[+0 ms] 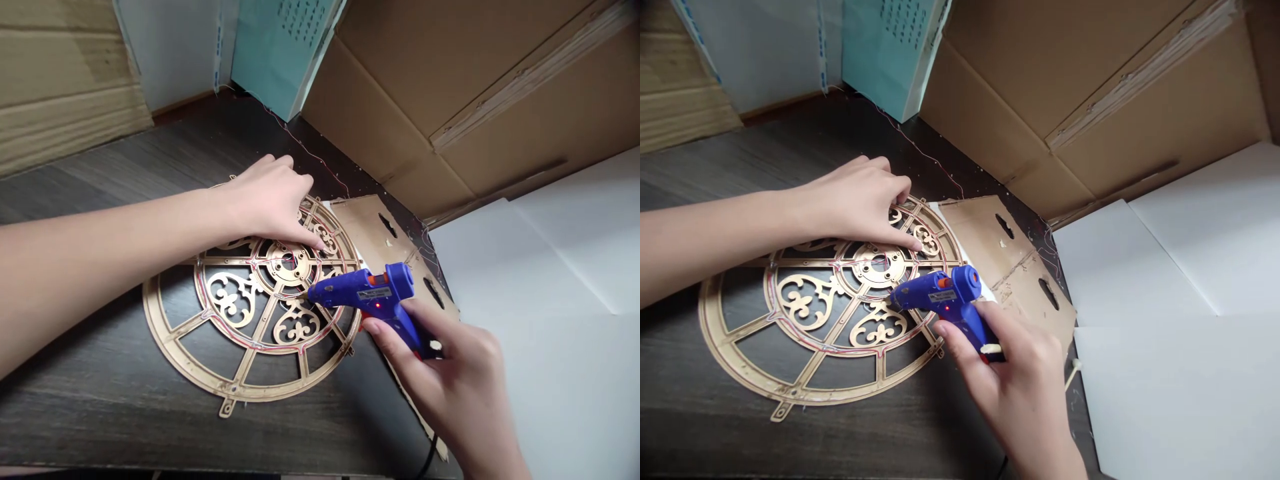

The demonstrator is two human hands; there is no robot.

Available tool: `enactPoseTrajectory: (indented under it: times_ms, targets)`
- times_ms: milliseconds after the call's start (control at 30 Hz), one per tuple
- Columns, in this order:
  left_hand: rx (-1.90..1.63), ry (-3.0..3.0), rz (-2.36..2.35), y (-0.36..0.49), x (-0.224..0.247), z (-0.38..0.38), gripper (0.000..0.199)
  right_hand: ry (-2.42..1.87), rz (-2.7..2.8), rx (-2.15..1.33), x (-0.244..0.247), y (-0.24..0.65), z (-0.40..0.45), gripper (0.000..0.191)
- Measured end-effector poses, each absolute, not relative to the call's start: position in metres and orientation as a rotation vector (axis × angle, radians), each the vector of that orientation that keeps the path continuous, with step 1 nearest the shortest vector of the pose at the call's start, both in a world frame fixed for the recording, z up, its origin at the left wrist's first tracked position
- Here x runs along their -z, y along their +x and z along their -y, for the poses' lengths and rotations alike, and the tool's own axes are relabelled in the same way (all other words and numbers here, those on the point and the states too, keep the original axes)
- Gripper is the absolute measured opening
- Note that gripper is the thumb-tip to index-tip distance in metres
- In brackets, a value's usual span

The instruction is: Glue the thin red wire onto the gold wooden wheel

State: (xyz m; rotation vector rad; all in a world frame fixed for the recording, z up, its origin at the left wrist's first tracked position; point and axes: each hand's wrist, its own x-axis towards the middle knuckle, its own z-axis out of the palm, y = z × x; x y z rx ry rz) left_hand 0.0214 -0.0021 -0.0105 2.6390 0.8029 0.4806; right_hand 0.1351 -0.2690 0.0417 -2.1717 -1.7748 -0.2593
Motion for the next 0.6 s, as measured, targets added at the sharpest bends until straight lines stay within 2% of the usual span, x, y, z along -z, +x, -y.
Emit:
enactPoseTrajectory:
  times_ms: [167, 600]
  targets:
    - [-0.477, 2.698, -0.8, 0.021, 0.0098, 0.0005, 0.08, -2.123, 1.806, 0.291, -0.042, 0.1362, 0.2689, 0.03]
    - [-0.497, 2.707, -0.768, 0.0199, 0.0077, 0.0008, 0.082, -2.117, 1.746, 0.213, -0.0379, 0.143, 0.2643, 0.031]
